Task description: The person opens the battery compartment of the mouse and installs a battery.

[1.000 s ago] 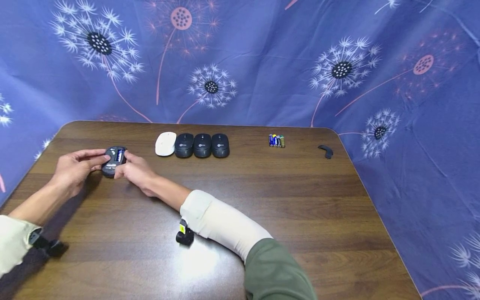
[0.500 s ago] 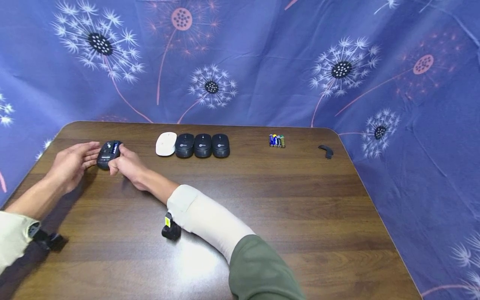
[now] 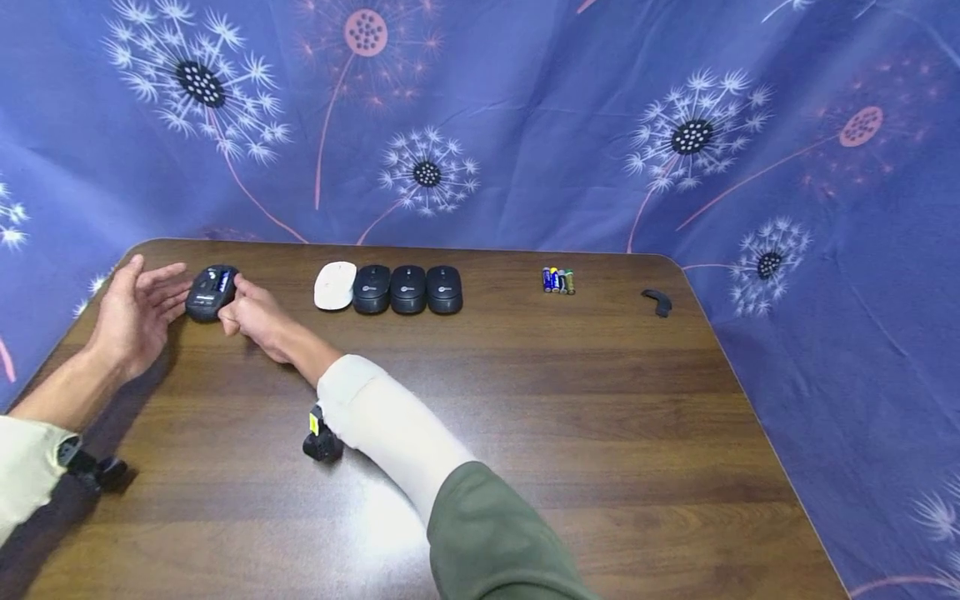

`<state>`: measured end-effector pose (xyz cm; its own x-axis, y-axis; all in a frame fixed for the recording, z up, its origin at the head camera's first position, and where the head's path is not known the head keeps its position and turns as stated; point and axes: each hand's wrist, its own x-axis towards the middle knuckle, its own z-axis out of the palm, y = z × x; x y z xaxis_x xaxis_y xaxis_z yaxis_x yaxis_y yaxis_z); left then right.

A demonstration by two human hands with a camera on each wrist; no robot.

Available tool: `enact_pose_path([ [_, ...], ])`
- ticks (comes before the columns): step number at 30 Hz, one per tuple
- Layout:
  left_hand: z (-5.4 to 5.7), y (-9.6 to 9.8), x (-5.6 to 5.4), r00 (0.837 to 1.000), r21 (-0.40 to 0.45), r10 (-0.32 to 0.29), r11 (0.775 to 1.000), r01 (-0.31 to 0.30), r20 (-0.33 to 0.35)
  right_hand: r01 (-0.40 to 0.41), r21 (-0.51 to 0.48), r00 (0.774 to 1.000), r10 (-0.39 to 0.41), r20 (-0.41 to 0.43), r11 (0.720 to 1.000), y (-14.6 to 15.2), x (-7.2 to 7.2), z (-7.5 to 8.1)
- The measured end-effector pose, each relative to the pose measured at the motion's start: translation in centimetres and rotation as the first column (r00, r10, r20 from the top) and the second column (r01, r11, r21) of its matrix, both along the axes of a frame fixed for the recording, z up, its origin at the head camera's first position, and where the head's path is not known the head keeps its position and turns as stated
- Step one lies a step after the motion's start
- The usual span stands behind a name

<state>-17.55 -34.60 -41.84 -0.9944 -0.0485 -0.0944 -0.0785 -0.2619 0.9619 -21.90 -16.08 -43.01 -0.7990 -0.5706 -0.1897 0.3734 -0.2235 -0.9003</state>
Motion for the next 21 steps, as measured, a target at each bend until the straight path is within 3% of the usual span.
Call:
enact_pose_path([
  [6, 0.24, 0.31, -0.25, 0.999, -0.018, 0.024, 1.0, -0.023, 0.047, 0.006, 0.018, 1.0, -0.006, 0.005, 1.0, -0.47, -0.36, 0.0],
  [21, 0.01, 0.09, -0.08, 0.998, -0.067, 0.047, 0.997, -0.045, 0.029, 0.008, 0.039, 1.0, -0.008, -0.007, 0.999, -0.12, -0.18, -0.07],
])
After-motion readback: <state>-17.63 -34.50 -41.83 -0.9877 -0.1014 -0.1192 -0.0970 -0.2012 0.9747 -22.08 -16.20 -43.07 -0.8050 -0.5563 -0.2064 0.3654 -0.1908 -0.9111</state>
